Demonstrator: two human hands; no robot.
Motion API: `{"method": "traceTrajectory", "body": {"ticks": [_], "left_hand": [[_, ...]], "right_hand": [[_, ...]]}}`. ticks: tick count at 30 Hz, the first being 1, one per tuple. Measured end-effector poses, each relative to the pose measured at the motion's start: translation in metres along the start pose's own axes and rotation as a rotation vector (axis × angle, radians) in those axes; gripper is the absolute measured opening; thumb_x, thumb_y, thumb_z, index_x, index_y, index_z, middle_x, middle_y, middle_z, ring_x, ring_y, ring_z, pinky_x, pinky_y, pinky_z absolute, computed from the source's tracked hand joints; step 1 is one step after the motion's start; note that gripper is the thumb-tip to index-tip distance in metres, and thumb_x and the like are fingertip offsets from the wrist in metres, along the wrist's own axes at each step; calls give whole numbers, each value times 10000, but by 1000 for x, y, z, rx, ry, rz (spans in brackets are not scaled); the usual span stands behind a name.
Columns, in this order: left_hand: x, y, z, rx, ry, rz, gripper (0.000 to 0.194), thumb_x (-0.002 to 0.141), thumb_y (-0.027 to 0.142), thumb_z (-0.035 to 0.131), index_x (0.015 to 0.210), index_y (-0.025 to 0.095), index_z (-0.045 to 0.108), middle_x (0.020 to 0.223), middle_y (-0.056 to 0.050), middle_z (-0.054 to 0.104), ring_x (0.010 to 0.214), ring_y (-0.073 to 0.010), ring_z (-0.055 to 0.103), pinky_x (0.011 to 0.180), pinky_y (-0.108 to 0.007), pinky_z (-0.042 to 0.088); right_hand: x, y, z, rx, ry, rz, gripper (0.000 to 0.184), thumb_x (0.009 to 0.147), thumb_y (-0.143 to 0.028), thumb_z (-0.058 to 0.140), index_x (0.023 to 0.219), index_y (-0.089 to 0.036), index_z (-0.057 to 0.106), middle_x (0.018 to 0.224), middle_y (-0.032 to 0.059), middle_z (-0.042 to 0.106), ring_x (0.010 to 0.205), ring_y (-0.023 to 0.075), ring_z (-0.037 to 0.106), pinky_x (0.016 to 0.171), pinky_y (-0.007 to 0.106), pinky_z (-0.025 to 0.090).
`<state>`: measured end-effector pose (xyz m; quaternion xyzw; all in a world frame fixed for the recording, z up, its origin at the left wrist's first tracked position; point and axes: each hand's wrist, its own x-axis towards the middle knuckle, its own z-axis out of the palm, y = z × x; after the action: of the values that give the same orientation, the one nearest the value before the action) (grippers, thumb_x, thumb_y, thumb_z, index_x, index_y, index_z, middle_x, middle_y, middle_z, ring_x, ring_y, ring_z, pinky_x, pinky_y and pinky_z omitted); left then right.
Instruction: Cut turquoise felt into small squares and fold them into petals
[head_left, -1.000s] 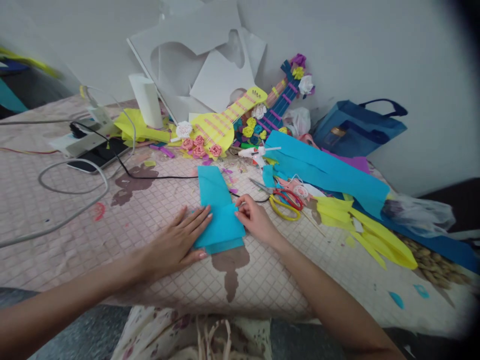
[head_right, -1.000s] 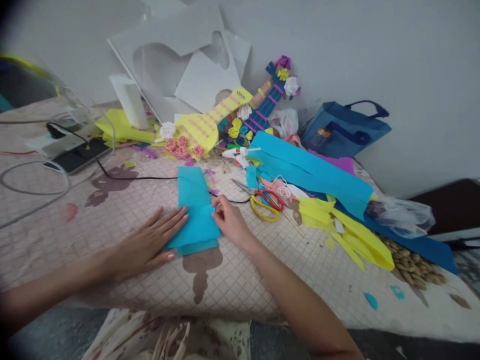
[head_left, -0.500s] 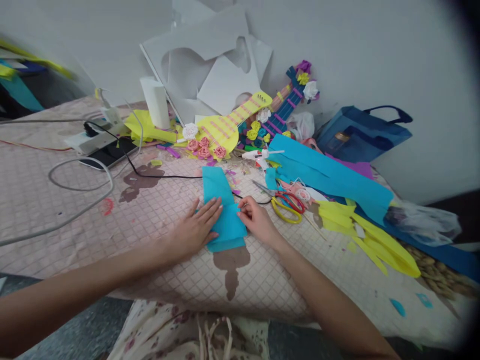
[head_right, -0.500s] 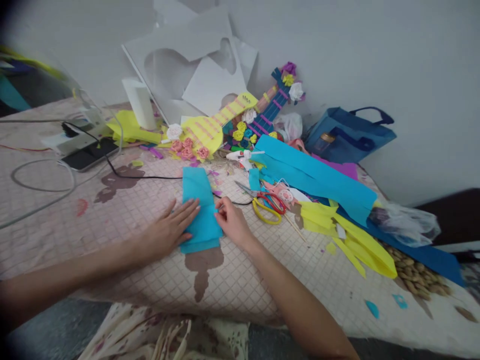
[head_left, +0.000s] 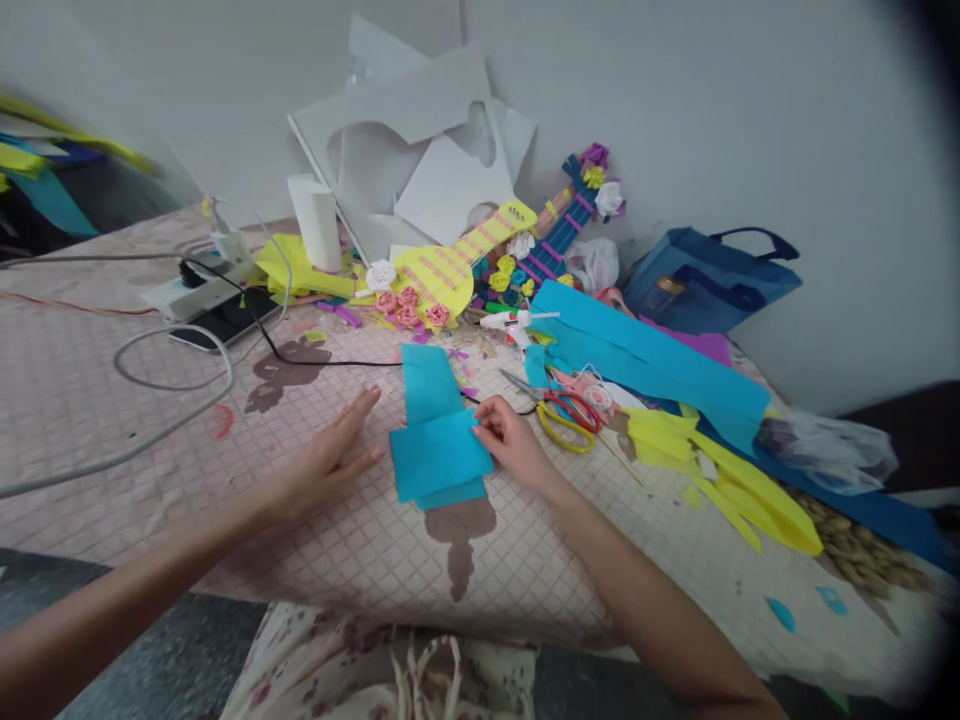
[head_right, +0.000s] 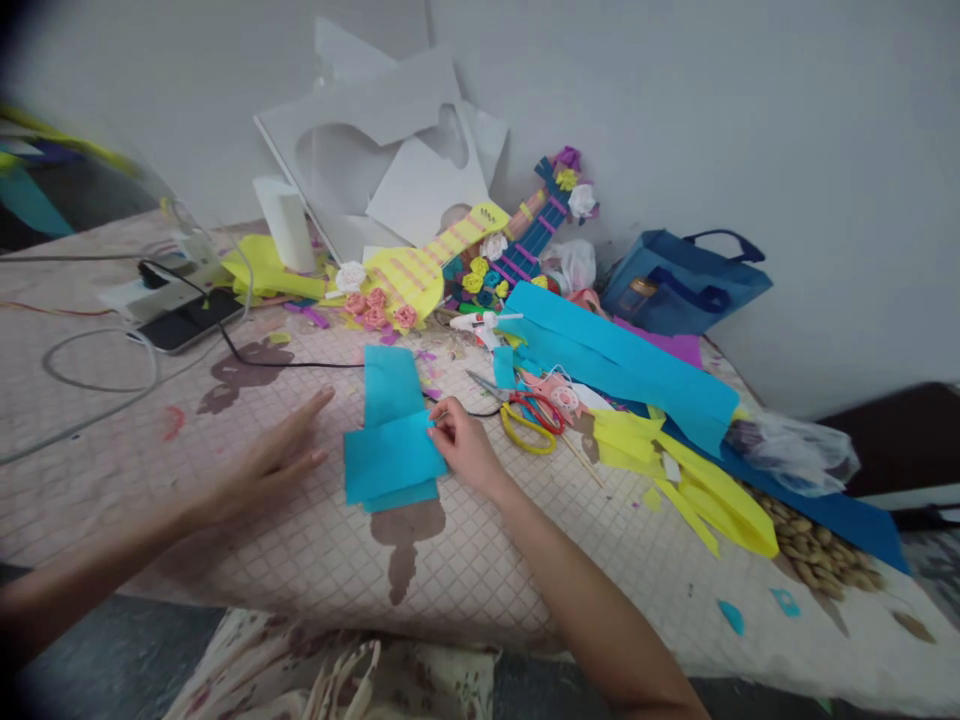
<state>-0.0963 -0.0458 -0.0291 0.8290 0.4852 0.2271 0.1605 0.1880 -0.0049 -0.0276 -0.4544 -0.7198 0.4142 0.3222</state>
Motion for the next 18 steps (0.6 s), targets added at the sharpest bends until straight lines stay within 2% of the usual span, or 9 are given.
{"method": "traceTrajectory", "body": {"ticks": [2, 5, 8, 10, 11, 12, 13, 15, 18], "left_hand": [[11, 3, -8, -80, 78, -28, 573, 917, 419, 385, 1431, 216, 234, 1471, -93, 338, 1355, -245, 298, 1090, -411, 296], [37, 15, -14, -187, 46, -6, 462, 906, 421, 411, 1310, 200, 434, 1337, -98, 513, 1238, -245, 460, 1022, -402, 375], [74, 29, -8, -355, -143, 41, 488, 877, 453, 451, 1305, 218, 448, 1267, -96, 574, 1125, -235, 548, 905, -359, 450], [98, 34, -1, -456, -260, 98, 572, 799, 475, 560, 1288, 192, 468, 1236, -111, 587, 1101, -243, 555, 832, -314, 469], [109, 35, 2, -465, -324, 112, 586, 743, 476, 625, 1237, 181, 517, 1165, -104, 621, 1028, -241, 583, 777, -292, 475], [117, 35, 4, -468, -386, 130, 519, 706, 488, 656, 1109, 166, 601, 1015, -80, 666, 896, -223, 610, 695, -267, 471], [124, 34, 5, -483, -444, 135, 438, 696, 499, 658, 964, 154, 648, 860, -50, 671, 769, -194, 605, 617, -243, 449], [130, 30, 4, -513, -498, 93, 367, 681, 506, 665, 732, 144, 634, 641, 0, 594, 595, -139, 531, 508, -217, 377], [128, 19, 0, -611, -450, -44, 381, 646, 492, 700, 610, 147, 543, 545, 33, 482, 522, -106, 449, 461, -212, 321]], "right_hand": [[0, -2, -3, 55, -10, -18, 131, 830, -283, 512, 925, -223, 446, 661, -44, 494, 577, 119, 459, 530, 225, 332], [1, -7, -6, 102, -38, -55, 149, 845, -316, 509, 941, -224, 442, 671, -42, 474, 578, 117, 442, 534, 230, 327], [0, -11, -10, 107, -60, -99, 179, 852, -360, 511, 952, -222, 456, 694, -30, 470, 591, 118, 442, 538, 237, 329], [1, -11, -14, 122, -55, -120, 206, 851, -384, 513, 967, -220, 464, 697, -26, 461, 591, 118, 441, 528, 237, 328], [2, -11, -16, 128, -39, -123, 220, 851, -392, 511, 981, -221, 464, 697, -27, 458, 588, 118, 440, 523, 236, 327], [3, -10, -18, 130, -14, -122, 235, 850, -399, 512, 996, -222, 461, 695, -29, 455, 583, 117, 437, 518, 235, 326], [4, -9, -20, 127, 26, -118, 251, 848, -405, 513, 1012, -224, 455, 692, -32, 451, 576, 116, 432, 513, 234, 323], [7, -6, -24, 114, 117, -108, 281, 843, -411, 516, 1039, -225, 441, 678, -39, 441, 565, 115, 424, 506, 232, 318], [12, 1, -29, 123, 235, -88, 312, 832, -410, 525, 1061, -220, 432, 657, -43, 441, 562, 120, 428, 504, 234, 313]]}}
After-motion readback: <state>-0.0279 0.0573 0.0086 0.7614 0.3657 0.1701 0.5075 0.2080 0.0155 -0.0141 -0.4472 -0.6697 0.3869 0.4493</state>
